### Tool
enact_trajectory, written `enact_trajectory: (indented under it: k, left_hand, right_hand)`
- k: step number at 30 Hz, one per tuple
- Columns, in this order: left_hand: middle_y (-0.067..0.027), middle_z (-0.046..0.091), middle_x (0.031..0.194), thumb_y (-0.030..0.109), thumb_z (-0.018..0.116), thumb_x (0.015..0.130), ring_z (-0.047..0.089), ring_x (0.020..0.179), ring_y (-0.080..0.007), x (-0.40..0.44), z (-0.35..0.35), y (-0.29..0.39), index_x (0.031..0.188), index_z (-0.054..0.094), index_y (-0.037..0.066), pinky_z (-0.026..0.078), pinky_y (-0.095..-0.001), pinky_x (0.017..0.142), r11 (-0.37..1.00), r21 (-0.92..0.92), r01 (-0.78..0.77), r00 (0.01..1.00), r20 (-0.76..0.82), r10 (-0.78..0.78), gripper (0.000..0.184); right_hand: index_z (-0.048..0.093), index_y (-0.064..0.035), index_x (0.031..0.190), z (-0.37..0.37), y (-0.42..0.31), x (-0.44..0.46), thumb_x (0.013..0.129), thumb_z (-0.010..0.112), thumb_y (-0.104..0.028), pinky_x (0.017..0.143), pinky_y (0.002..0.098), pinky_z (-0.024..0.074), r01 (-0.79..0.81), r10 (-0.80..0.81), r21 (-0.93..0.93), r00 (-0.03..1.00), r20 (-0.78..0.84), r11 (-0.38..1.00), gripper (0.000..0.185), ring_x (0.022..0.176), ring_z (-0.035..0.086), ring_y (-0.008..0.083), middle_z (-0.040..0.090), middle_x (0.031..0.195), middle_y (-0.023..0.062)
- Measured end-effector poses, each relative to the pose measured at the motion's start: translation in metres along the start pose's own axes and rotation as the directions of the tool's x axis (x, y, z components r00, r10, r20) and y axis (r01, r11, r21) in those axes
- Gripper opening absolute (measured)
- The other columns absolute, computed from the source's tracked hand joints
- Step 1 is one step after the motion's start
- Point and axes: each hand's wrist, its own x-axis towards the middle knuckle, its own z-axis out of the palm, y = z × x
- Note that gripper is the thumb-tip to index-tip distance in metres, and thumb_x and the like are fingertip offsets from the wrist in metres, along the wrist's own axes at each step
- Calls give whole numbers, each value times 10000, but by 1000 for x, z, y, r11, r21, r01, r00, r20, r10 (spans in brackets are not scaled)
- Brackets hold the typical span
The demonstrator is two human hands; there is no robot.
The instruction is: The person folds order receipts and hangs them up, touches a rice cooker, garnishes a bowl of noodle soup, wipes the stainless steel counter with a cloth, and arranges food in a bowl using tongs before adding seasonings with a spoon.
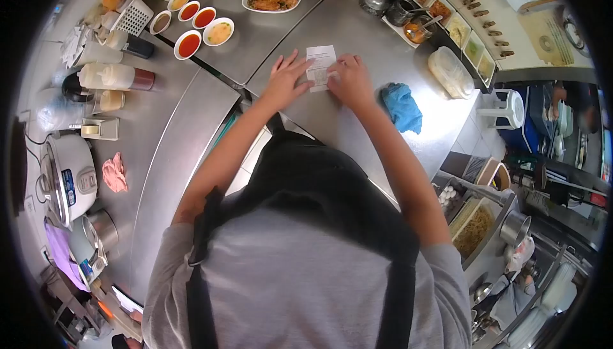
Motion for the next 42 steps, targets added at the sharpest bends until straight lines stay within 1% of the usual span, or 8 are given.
enact_trajectory:
  k: [14,20,23,31,32,36,38,42]
  left_hand:
    - [-52,441,1423,391,719,749,253,1396,-267,7,-13,-4,1352,489,167,146,-487,1140,999,7,34,995,95,-35,683]
    - [-118,492,1365,424,690,771,300,1371,-313,7,-1,-15,1364,458,103,173,-515,1120,993,103,-63,997,46,59,713]
    - [-163,509,1335,428,669,792,446,1265,-324,23,-30,-5,1325,477,19,265,-473,1090,986,-118,114,988,114,-101,700]
    - [-191,637,1088,-123,520,676,640,870,-327,157,-377,-11,1183,617,76,505,-390,760,986,144,87,895,-445,-14,553]
    - [-197,656,995,-127,494,695,635,786,-299,178,-427,-22,1181,619,79,504,-377,731,941,329,-79,727,-627,281,542]
    - [-213,662,965,79,524,816,646,882,-349,203,-611,-12,953,697,9,514,-393,789,781,557,282,395,-809,435,231]
    - [-231,655,1019,334,585,824,649,914,-356,207,-663,-19,949,685,-27,526,-412,783,644,327,692,451,-892,-31,396]
    - [-170,670,833,651,623,715,660,761,-331,232,-710,-50,914,669,-67,545,-425,596,872,-134,470,333,-889,-316,747]
  right_hand:
    - [624,-99,705,9,20,27,702,648,-155,856,397,435,211,-209,-2,970,125,978,61,852,597,252,636,767,61]
    - [661,-82,738,-32,52,8,750,682,-159,784,400,452,-160,161,-29,986,33,987,80,791,616,277,663,753,83]
    - [611,-59,1054,-24,35,2,792,681,-171,806,432,468,-180,188,107,980,-69,978,294,916,592,350,640,986,155]
    - [539,-33,1164,-4,-6,-21,765,688,-122,951,450,383,-264,280,116,947,-155,957,435,1094,460,379,522,1155,180]
    - [544,-36,1147,-6,-8,-18,759,690,-123,947,455,384,-285,303,129,940,-158,950,424,1091,463,382,526,1149,182]
    - [560,-41,1097,-2,-12,-15,740,693,-121,932,465,387,-348,365,127,917,-157,929,389,1076,473,382,537,1129,182]
    - [566,-44,1089,0,-9,-12,733,693,-114,931,458,385,-350,367,126,917,-157,928,384,1071,470,372,535,1120,173]
    - [576,-42,1063,-3,-10,-12,730,669,-101,918,458,384,-342,364,144,917,-163,928,350,1051,476,362,538,1092,164]
